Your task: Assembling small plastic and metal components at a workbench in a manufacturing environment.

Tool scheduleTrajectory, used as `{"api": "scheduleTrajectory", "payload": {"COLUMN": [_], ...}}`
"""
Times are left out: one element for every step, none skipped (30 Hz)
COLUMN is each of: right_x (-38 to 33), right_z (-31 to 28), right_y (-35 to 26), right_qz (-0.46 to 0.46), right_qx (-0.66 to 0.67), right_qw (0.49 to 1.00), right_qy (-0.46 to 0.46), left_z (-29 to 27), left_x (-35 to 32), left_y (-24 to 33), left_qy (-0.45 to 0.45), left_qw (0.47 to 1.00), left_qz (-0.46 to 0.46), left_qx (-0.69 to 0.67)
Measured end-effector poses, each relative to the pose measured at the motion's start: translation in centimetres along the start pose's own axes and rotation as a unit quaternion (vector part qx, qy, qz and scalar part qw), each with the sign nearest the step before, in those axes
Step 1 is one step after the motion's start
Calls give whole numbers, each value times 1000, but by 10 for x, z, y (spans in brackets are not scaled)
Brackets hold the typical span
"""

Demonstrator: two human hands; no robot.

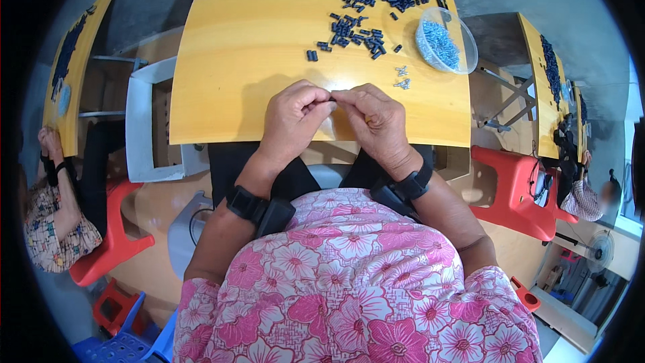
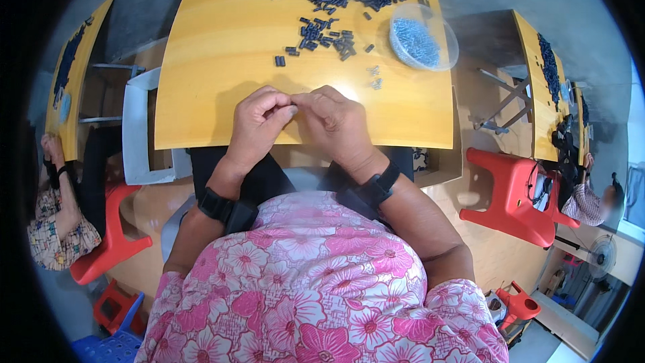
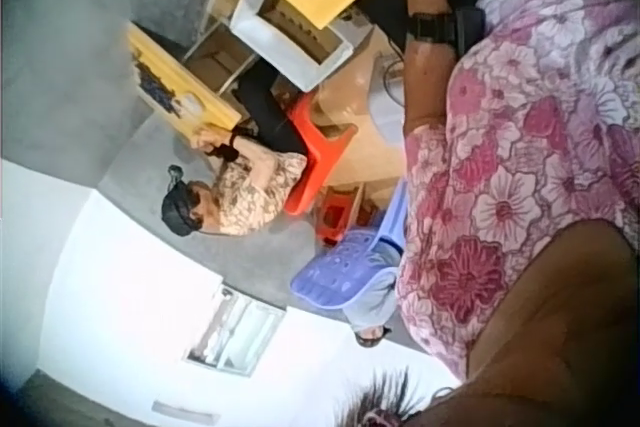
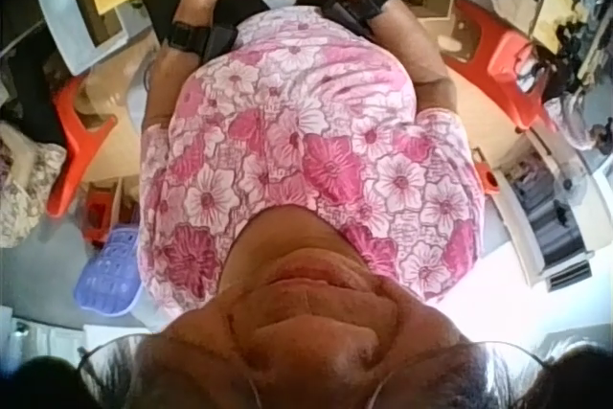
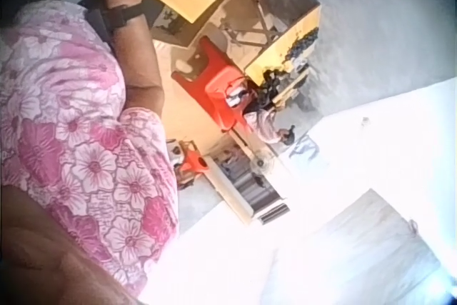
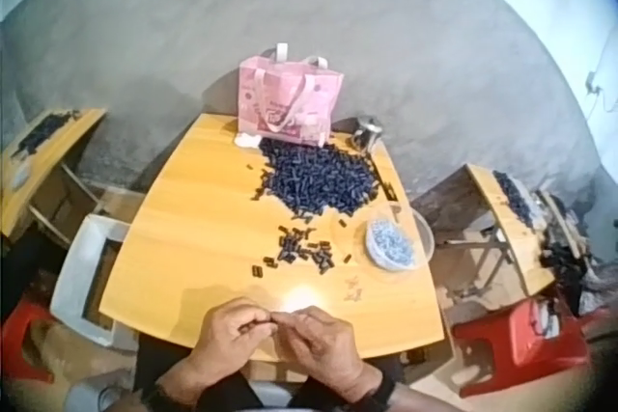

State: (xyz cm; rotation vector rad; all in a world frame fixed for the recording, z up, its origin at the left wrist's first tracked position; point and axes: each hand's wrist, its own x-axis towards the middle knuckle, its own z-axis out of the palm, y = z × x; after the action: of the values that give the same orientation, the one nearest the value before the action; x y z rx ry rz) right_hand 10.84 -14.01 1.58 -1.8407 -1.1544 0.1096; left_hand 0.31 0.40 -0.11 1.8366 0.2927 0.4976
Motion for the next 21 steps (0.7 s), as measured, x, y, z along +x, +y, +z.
{"api": "scheduleTrajectory", "payload": {"right_x": [0,-1,-1,0,1,1,0,-1,-2,-2,-3,-2,-2,-1,-1,-1,-1,-1,0,1,2], "right_z": [3,6,8,8,9,9,8,7,6,5,3,3,2,1,-1,-3,-6,-9,-12,-16,-21], "right_y": [0,-1,-2,-2,-3,-3,-4,-4,-4,-7,-11,-13,-11,-9,-7,-6,-5,-4,-2,1,3], "right_qz": [4,7,16,16,19,22,22,24,27,27,34,41,41,55,69,69,54,38,37,39,41], "right_qx": [30,62,68,66,76,86,86,58,31,31,22,12,12,52,92,92,84,76,77,53,29], "right_qw": [999,998,997,997,996,996,996,998,999,999,999,999,999,996,992,992,994,996,996,997,998], "right_qy": [15,29,33,35,32,28,29,13,-3,-2,-18,-33,-33,-38,-42,-42,-41,-39,-40,-41,-42], "left_z": [1,0,-1,-1,-2,-2,-1,0,0,1,2,2,2,1,1,1,1,1,1,1,1], "left_x": [0,-1,-1,-1,-1,-1,-1,-1,-1,0,0,-1,-1,-1,-1,-1,-1,-1,-1,0,0], "left_y": [-1,-1,-1,-2,-3,-5,-6,-7,-8,-9,-9,-9,-8,-5,-2,-1,-1,0,0,1,3], "left_qy": [4,9,7,5,10,16,15,22,30,29,30,30,30,21,13,13,5,-3,-2,-2,-2], "left_qw": [1000,1000,1000,1000,1000,1000,1000,999,999,999,999,999,999,999,1000,1000,1000,1000,1000,1000,1000], "left_qz": [-3,-7,-2,0,9,16,17,15,12,13,0,-13,-14,-16,-18,-18,-22,-25,-25,-22,-18], "left_qx": [-4,-8,-14,-15,-12,-8,-8,-20,-31,-30,-26,-23,-22,-21,-19,-19,-14,-9,-8,-6,-3]}}
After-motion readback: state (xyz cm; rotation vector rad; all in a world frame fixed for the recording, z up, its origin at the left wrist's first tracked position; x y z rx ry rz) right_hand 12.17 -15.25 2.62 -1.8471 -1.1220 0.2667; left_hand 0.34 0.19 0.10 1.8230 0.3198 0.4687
